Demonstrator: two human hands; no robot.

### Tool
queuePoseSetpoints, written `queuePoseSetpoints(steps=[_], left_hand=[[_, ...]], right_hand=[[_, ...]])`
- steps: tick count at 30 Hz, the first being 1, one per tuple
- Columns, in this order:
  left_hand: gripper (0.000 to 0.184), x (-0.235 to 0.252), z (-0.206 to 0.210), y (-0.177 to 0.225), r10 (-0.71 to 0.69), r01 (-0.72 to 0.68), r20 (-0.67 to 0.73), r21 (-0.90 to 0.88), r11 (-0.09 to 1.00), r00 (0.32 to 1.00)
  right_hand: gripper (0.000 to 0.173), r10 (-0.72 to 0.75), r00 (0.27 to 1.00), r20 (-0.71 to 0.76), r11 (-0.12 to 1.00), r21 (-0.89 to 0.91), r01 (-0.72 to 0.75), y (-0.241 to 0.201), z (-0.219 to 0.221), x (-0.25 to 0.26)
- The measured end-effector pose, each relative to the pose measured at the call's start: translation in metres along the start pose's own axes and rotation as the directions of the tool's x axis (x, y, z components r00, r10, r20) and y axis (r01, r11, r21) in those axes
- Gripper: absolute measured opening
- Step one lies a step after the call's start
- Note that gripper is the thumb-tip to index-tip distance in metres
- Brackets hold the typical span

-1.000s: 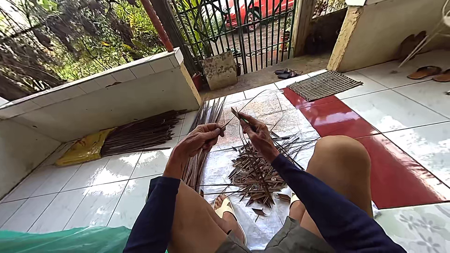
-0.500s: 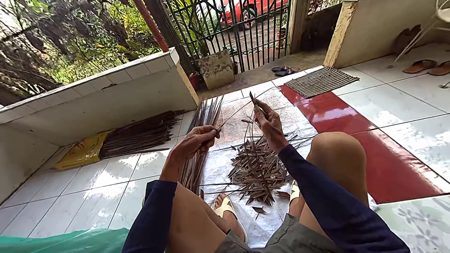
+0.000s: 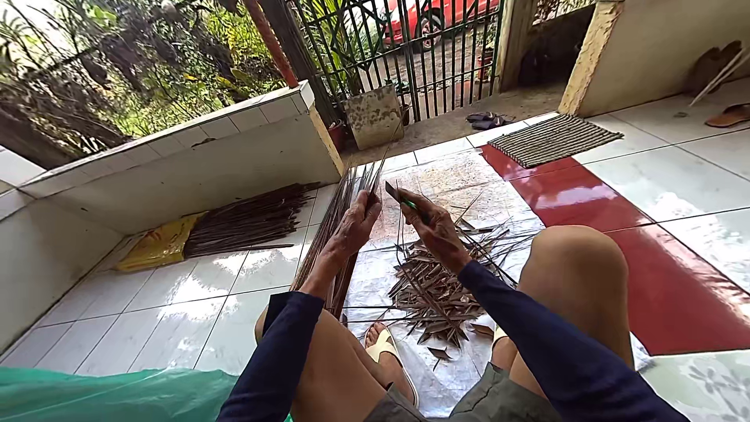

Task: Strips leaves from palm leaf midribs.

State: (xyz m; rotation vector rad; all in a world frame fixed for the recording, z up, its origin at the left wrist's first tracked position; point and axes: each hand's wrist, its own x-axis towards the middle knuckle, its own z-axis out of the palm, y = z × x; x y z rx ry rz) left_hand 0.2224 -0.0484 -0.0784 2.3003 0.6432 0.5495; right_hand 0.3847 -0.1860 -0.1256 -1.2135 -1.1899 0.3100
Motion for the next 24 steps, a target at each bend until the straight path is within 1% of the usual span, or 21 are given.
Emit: queuePoseSetpoints(steps=[3,4,7,10,14,17,24], left_hand=[[0.028,0.0,0.001,0.006,-0.006,0.007,0.016,-0.049,0.999,1.0],[0.032,0.001,0.001,0.007,0.014,-0.013,0.023,-0.046,0.999,1.0],[0.041,0.008,0.003,-0.006,0.1,-0.101,-0.019,-0.025,0.995,0.995],[0.039,0.008,0.001,-0.003,0.112,-0.112,-0.01,-0.03,0.993,0.994],[0.035,-0.005,0.001,0.016,0.069,-0.067,0.023,-0.061,0.996,0.997],[0.033,-0.004,0.001,0.013,0.112,-0.111,0.029,-0.036,0.993,0.993],[0.032,-0.004,0.003,0.015,0.125,-0.125,0.088,-0.004,0.992,0.988]], right_hand=[[0.038,0.016,1.0,0.006,0.999,-0.031,-0.016,-0.002,-0.002,0.002],[0.038,0.02,1.0,0.014,0.999,-0.039,-0.02,-0.003,-0.003,0.003],[0.037,0.04,0.999,0.036,0.997,-0.061,-0.037,-0.003,-0.004,0.004],[0.037,0.05,0.998,0.04,0.994,-0.104,-0.046,-0.002,-0.003,0.007],[0.037,0.059,0.998,0.034,0.984,-0.168,-0.053,-0.004,-0.003,0.008],[0.037,0.071,0.997,0.033,0.979,-0.193,-0.063,-0.003,-0.005,0.007],[0.036,0.077,0.997,0.005,0.975,-0.208,-0.074,0.001,-0.005,0.005]])
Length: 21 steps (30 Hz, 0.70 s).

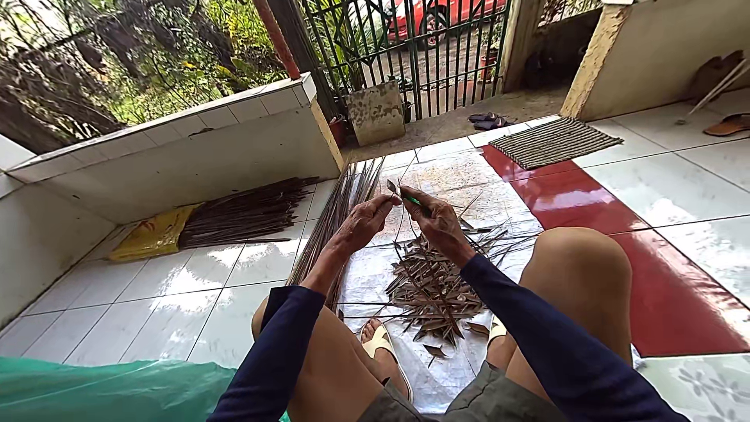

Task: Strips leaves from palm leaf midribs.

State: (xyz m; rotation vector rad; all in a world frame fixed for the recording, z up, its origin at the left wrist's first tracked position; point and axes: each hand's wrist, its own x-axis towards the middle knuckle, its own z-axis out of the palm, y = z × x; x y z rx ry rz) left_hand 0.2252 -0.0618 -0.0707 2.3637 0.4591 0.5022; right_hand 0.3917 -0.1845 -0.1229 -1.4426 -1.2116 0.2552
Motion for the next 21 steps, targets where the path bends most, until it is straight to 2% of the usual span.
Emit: queuePoseSetpoints(steps=[5,8,16,21], left_hand=[[0.033,-0.002,0.0,0.007,-0.023,0.023,0.011,0.028,0.999,1.0],[0.033,0.0,0.002,0.003,0.006,-0.008,0.025,0.058,0.998,1.0],[0.032,0.0,0.005,-0.006,0.072,-0.079,0.058,0.124,0.989,0.996],[0.032,-0.002,0.007,-0.007,0.089,-0.102,0.093,0.147,0.984,0.992]], right_hand=[[0.036,0.021,0.999,-0.04,1.0,-0.015,-0.022,-0.002,0.001,-0.003],[0.037,0.063,0.995,-0.082,0.998,-0.016,-0.064,-0.003,0.001,-0.005],[0.037,0.128,0.986,-0.11,0.984,0.135,-0.113,0.001,-0.012,0.002],[0.037,0.12,0.978,-0.17,0.968,0.237,-0.078,0.019,-0.02,0.021]])
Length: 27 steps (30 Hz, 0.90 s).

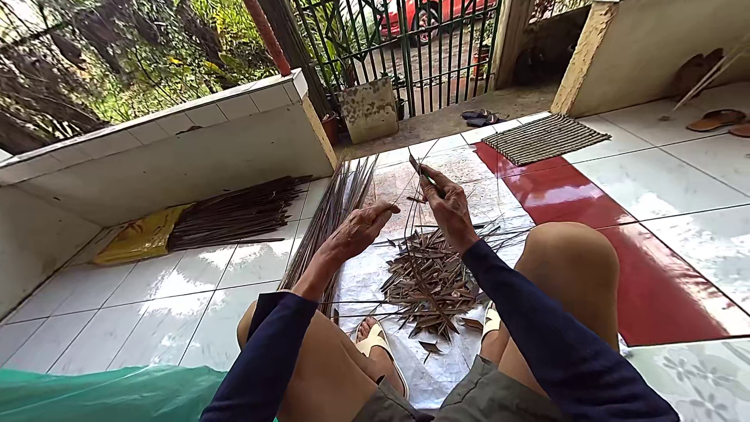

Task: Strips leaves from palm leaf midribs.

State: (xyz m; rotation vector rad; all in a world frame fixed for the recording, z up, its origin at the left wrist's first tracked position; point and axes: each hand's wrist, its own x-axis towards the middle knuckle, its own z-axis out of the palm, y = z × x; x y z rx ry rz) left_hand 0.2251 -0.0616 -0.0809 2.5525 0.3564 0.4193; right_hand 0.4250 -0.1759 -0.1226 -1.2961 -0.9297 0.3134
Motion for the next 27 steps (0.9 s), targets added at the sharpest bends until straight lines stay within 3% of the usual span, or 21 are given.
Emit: queuePoseSetpoints(steps=[14,27], left_hand=[[0.034,-0.015,-0.002,-0.002,0.009,-0.025,0.113,0.137,0.99,0.994],[0.036,-0.055,-0.034,-0.026,-0.113,0.102,0.04,0.208,0.973,0.993]], right_hand=[[0.037,0.12,0.977,-0.175,0.973,0.214,-0.082,0.017,-0.055,0.029],[0.036,0.305,0.902,-0.307,0.924,0.323,-0.203,0.042,-0.11,0.035]])
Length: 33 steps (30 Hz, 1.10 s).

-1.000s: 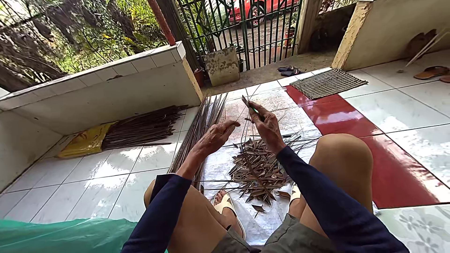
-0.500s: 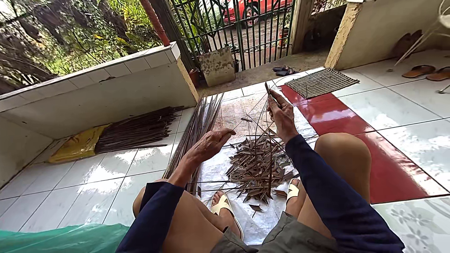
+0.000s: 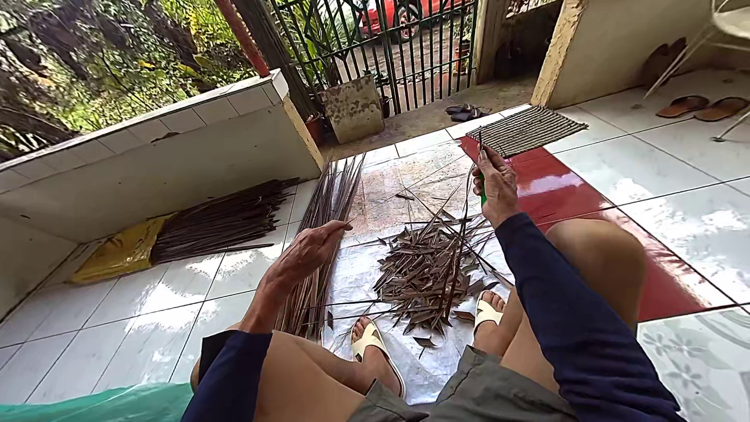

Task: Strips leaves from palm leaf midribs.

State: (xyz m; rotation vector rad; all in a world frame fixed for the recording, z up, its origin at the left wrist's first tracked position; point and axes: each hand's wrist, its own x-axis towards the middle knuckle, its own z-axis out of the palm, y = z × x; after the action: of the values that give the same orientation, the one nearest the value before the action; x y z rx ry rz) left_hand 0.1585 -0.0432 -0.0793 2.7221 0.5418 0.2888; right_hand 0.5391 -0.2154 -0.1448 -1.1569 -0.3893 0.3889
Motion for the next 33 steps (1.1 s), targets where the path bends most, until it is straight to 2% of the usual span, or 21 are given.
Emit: queuePoseSetpoints(steps=[4,8,10,11,12,13,14,15,16,17,18,20,22,24,26,28,33], left_hand=[[0.036,-0.013,-0.012,-0.009,-0.04,0.042,-0.034,0.053,0.998,0.999],[0.036,-0.028,-0.027,-0.025,-0.104,0.108,-0.07,0.06,0.992,0.992],[0.035,-0.031,-0.031,-0.03,-0.125,0.128,-0.114,0.023,0.992,0.986],[0.035,-0.033,-0.032,-0.031,-0.135,0.137,-0.131,0.006,0.991,0.982],[0.034,-0.033,-0.033,-0.032,-0.14,0.138,-0.146,-0.018,0.99,0.979],[0.034,-0.032,-0.032,-0.032,-0.142,0.139,-0.152,-0.033,0.99,0.978],[0.034,-0.031,-0.032,-0.03,-0.148,0.144,-0.149,-0.039,0.989,0.978],[0.034,-0.029,-0.032,-0.027,-0.153,0.15,-0.145,-0.037,0.988,0.977],[0.035,-0.027,-0.032,-0.025,-0.158,0.156,-0.138,-0.03,0.987,0.978],[0.035,-0.026,-0.031,-0.023,-0.155,0.153,-0.137,-0.024,0.988,0.978],[0.034,-0.026,-0.03,-0.021,-0.151,0.15,-0.138,-0.016,0.989,0.979],[0.034,-0.024,-0.027,-0.019,-0.138,0.139,-0.144,-0.005,0.99,0.98],[0.034,-0.019,-0.025,-0.017,-0.113,0.117,-0.162,0.013,0.993,0.98],[0.034,-0.016,-0.025,-0.013,-0.091,0.098,-0.164,0.036,0.995,0.982],[0.036,-0.012,-0.022,-0.011,-0.07,0.08,-0.173,0.052,0.995,0.982],[0.035,-0.008,-0.018,-0.007,-0.067,0.079,-0.182,0.059,0.995,0.981],[0.036,-0.002,-0.011,-0.003,-0.079,0.096,-0.158,0.099,0.99,0.984]], right_hand=[[0.034,0.023,0.998,-0.051,1.0,0.02,-0.022,0.005,-0.012,0.006],[0.032,0.038,0.985,-0.171,0.999,0.021,-0.035,0.002,-0.03,0.019],[0.036,0.016,0.989,-0.144,0.989,-0.14,-0.036,0.013,-0.034,0.02],[0.039,0.003,0.999,-0.051,0.953,-0.301,-0.018,0.026,-0.034,0.015],[0.041,0.057,0.992,0.115,0.879,-0.478,0.005,0.044,-0.036,0.006],[0.041,0.231,0.928,0.293,0.762,-0.647,0.014,0.064,-0.039,-0.006],[0.039,0.454,0.799,0.395,0.605,-0.795,0.05,0.087,-0.04,-0.017],[0.038,0.644,0.642,0.417,0.443,-0.887,0.132,0.104,-0.036,-0.028],[0.036,0.75,0.537,0.386,0.33,-0.922,0.201,0.118,-0.032,-0.035],[0.035,0.797,0.501,0.337,0.255,-0.94,0.225,0.126,-0.028,-0.038],[0.037,0.797,0.524,0.301,0.224,-0.952,0.206,0.129,-0.025,-0.039],[0.038,0.74,0.606,0.291,0.266,-0.955,0.134,0.115,-0.02,-0.037],[0.042,0.614,0.706,0.351,0.426,-0.901,0.078,0.097,-0.015,-0.031],[0.039,0.357,0.832,0.425,0.65,-0.753,0.105,0.082,-0.009,-0.027],[0.038,0.115,0.9,0.421,0.813,-0.56,0.158,0.052,0.006,-0.032],[0.037,-0.012,0.896,0.444,0.894,-0.397,0.209,0.017,0.019,-0.044],[0.037,-0.079,0.83,0.552,0.951,-0.208,0.228,-0.031,0.039,-0.065]])
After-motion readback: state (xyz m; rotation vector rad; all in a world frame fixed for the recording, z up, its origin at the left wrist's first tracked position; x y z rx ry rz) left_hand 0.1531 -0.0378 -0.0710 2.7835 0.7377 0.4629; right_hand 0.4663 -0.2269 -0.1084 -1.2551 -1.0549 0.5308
